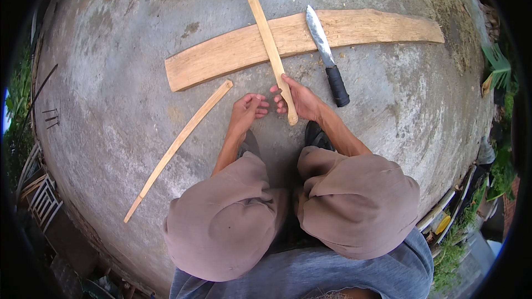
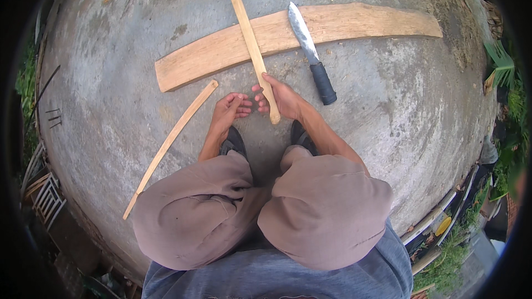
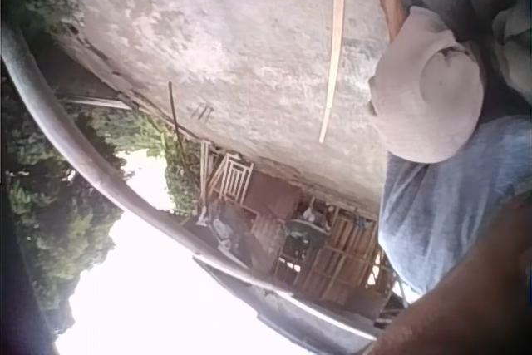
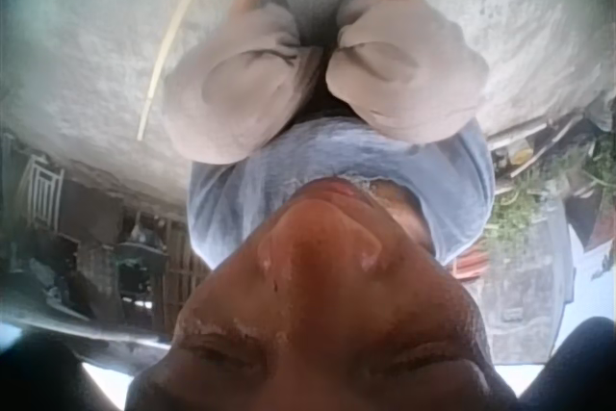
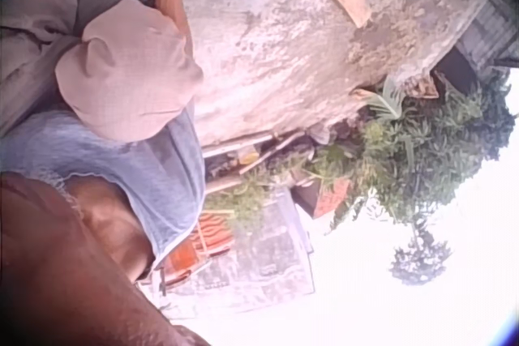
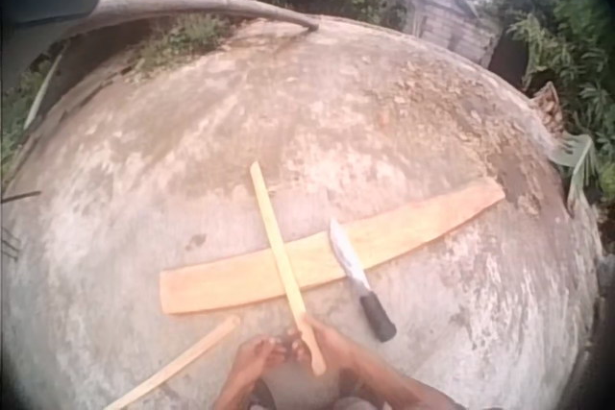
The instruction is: The person sits on the ground and uses a knife to shave and shape a thin wooden strip placed on a larger plank. They repeatedly hold the strip, make controlled cuts, and inspect the edges to refine its shape.
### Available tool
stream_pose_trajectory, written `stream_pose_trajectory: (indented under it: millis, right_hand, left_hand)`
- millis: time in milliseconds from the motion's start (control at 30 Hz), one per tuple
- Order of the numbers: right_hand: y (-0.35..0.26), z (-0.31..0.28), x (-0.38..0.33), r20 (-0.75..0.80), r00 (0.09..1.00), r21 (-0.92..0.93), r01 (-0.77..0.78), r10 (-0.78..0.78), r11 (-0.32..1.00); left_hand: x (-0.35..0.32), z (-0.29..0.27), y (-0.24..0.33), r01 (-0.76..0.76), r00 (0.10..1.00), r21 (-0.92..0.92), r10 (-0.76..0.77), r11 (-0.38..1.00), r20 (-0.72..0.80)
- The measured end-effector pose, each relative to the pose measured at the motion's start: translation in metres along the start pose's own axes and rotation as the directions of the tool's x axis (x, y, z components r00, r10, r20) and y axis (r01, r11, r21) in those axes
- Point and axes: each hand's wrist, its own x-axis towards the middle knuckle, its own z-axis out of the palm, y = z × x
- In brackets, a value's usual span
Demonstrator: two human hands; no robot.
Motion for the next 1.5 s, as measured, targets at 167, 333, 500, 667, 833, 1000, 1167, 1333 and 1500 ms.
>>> stream_pose_trajectory:
  millis: [167,333,500,667,833,1000,1167,1333,1500]
  right_hand:
    - [0.0,-0.01,0.001,0.011,1.0,0.045,-0.013,0.013,0.999]
    - [0.005,-0.012,0.006,0.006,0.999,0.076,-0.046,0.046,0.996]
    - [0.007,-0.019,0.006,0.062,0.998,0.139,0.005,-0.013,0.99]
    - [0.018,-0.004,0.005,-0.09,0.981,0.021,0.175,-0.173,0.984]
    - [0.029,-0.01,0.008,-0.121,0.952,-0.175,0.257,-0.28,0.95]
    - [0.037,-0.025,0.015,-0.223,0.921,-0.334,0.234,-0.318,0.913]
    - [0.02,-0.013,-0.003,-0.255,0.802,-0.67,0.257,-0.541,0.697]
    - [-0.011,-0.028,-0.029,0.007,0.34,-0.999,0.04,-0.94,0.007]
    - [-0.019,-0.058,-0.053,-0.187,0.274,-0.924,-0.376,-0.943,0.074]
  left_hand:
    - [0.004,0.007,-0.001,0.009,1.0,0.0,-0.009,1.0,0.018]
    - [0.001,0.002,-0.003,0.021,1.0,0.005,-0.021,1.0,0.002]
    - [0.004,0.003,-0.005,0.01,1.0,0.007,-0.01,1.0,0.022]
    - [0.002,0.004,-0.006,0.032,0.998,0.026,-0.033,0.999,0.054]
    - [-0.008,0.017,0.008,0.099,0.969,0.069,-0.112,0.993,0.222]
    - [-0.013,0.029,0.007,0.124,0.944,-0.077,-0.094,0.989,0.316]
    - [-0.002,0.024,-0.008,0.046,0.958,-0.092,-0.018,0.995,0.285]
    - [0.012,0.003,-0.024,-0.075,0.991,0.331,0.107,0.941,-0.081]
    - [0.015,0.006,0.002,-0.313,0.832,0.694,0.539,0.649,-0.128]
